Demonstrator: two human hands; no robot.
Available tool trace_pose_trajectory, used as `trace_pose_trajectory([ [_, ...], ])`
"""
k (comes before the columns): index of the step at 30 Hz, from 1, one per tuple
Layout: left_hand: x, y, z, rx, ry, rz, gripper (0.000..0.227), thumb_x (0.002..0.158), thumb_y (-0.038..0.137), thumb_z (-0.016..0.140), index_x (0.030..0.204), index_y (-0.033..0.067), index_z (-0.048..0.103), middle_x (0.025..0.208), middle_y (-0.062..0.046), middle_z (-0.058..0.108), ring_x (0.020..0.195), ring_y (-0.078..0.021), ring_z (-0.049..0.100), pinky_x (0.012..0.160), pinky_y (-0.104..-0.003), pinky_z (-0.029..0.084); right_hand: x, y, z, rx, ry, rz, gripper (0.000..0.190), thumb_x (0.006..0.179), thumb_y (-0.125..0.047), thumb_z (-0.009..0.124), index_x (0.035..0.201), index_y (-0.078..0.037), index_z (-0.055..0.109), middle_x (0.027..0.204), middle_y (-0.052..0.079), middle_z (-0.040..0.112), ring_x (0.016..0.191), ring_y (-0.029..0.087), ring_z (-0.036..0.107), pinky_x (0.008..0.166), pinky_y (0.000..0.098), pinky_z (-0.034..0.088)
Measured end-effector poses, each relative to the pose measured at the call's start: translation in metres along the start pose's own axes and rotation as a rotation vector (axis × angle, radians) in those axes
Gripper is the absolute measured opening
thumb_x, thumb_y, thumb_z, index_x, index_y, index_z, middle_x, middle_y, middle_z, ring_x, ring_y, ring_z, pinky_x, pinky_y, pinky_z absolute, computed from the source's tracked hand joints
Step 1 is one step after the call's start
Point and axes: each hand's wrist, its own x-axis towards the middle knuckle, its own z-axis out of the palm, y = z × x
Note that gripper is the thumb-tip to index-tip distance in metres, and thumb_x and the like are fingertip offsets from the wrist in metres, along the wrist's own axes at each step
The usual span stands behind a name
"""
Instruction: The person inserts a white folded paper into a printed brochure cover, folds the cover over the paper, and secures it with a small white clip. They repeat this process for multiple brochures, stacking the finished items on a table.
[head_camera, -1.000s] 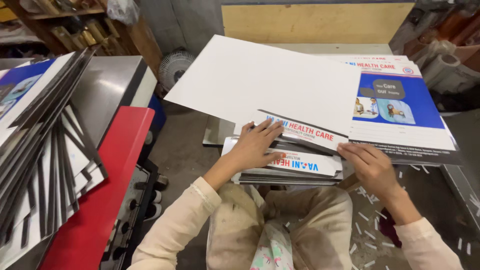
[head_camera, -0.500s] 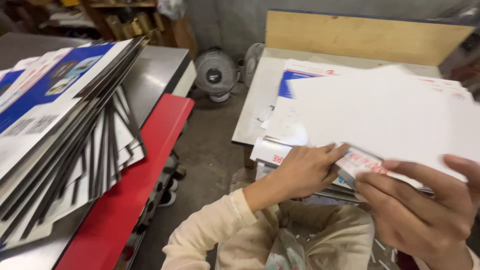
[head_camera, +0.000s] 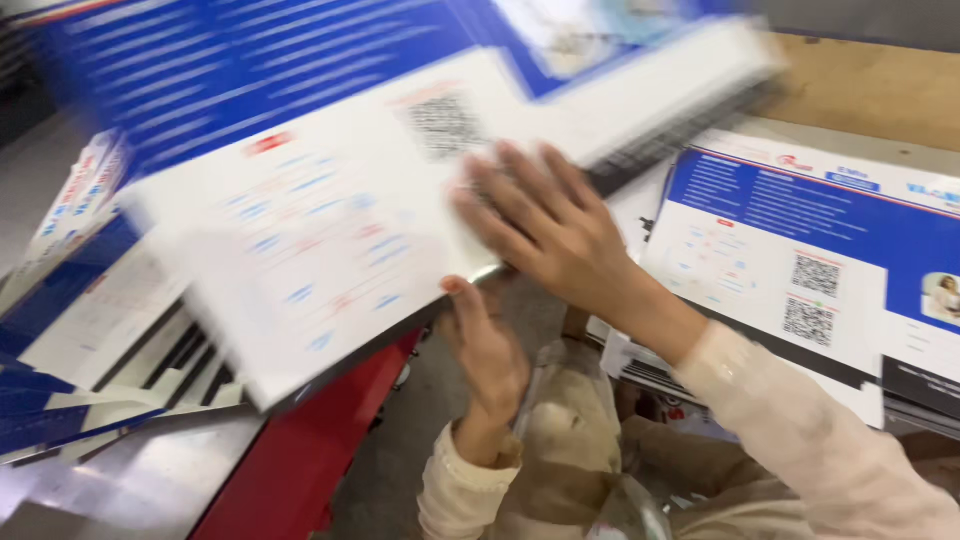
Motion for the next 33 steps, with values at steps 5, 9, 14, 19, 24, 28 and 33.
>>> trace_pose_trajectory([
  [5, 0.028, 0.053, -0.047, -0.468, -0.019, 0.143, 0.081, 0.107, 0.056, 0.052, 0.16, -0.0014, 0.031, 0.171, -0.015, 0.027, 0.135, -0.0245, 0.059, 0.105, -0.034, 0.052, 0.136, -0.028, 0.1, 0.109, 0.241, -0.151, 0.046, 0.113, -0.019, 0.062, 0.156, -0.031, 0.05, 0.157, -0.006, 0.055, 0.146, 0.018, 0.049, 0.131, 0.0512, 0.022],
  [9, 0.008, 0.049, -0.069, -0.455, 0.011, 0.171, 0.075, 0.104, 0.056, 0.058, 0.153, 0.0014, 0.04, 0.17, -0.015, 0.032, 0.118, -0.027, 0.064, 0.091, -0.033, 0.051, 0.173, -0.077, 0.153, 0.519, -0.259, 0.027, 0.052, 0.098, 0.003, 0.054, 0.138, -0.03, 0.063, 0.132, -0.003, 0.071, 0.129, 0.014, 0.061, 0.13, 0.0556, 0.021],
  [14, -0.019, 0.015, -0.073, -0.469, -0.022, -0.122, 0.068, 0.101, 0.054, 0.057, 0.141, -0.0005, 0.045, 0.16, -0.018, 0.042, 0.101, -0.0259, 0.069, 0.081, -0.034, 0.049, 0.141, -0.083, 0.171, 0.656, -0.409, 0.057, 0.078, 0.075, 0.012, 0.05, 0.148, -0.016, 0.049, 0.151, 0.009, 0.053, 0.145, 0.025, 0.045, 0.125, 0.0583, 0.02],
  [19, -0.04, 0.005, -0.053, -0.526, -0.247, -0.209, 0.066, 0.101, 0.048, 0.059, 0.142, -0.0004, 0.042, 0.152, -0.02, 0.049, 0.101, -0.0237, 0.069, 0.083, -0.034, 0.051, 0.077, -0.061, 0.105, 0.427, -0.326, 0.226, 0.088, 0.087, 0.002, 0.056, 0.166, -0.005, 0.016, 0.174, 0.016, 0.014, 0.163, 0.03, 0.015, 0.128, 0.0569, 0.014],
  [24, -0.052, -0.002, -0.034, -0.541, -0.428, -0.274, 0.059, 0.104, 0.042, 0.056, 0.142, -0.0025, 0.046, 0.144, -0.017, 0.057, 0.103, -0.0193, 0.067, 0.086, -0.031, 0.049, -0.1, 0.025, -0.016, 0.267, -0.699, 0.583, 0.098, 0.091, -0.059, 0.062, 0.153, 0.006, 0.023, 0.163, 0.029, 0.019, 0.152, 0.034, 0.018, 0.119, 0.0544, 0.014],
  [28, -0.07, 0.005, -0.004, -0.593, -0.618, -0.29, 0.053, 0.106, 0.037, 0.058, 0.14, -0.0019, 0.048, 0.136, -0.015, 0.062, 0.103, -0.0168, 0.066, 0.09, -0.031, 0.051, -0.216, 0.018, -0.101, 0.205, -0.873, 0.65, 0.103, 0.087, -0.063, 0.055, 0.153, 0.008, 0.019, 0.163, 0.028, 0.021, 0.152, 0.04, 0.018, 0.12, 0.0514, 0.016],
  [33, -0.081, 0.039, 0.023, -0.384, -0.836, -0.287, 0.047, 0.102, 0.035, 0.064, 0.135, 0.0016, 0.058, 0.135, -0.013, 0.067, 0.107, -0.0221, 0.072, 0.085, -0.033, 0.056, -0.247, -0.031, -0.142, 0.124, -0.776, 0.613, 0.104, 0.083, -0.067, 0.056, 0.149, 0.008, 0.027, 0.156, 0.027, 0.03, 0.146, 0.04, 0.025, 0.117, 0.049, 0.02],
])
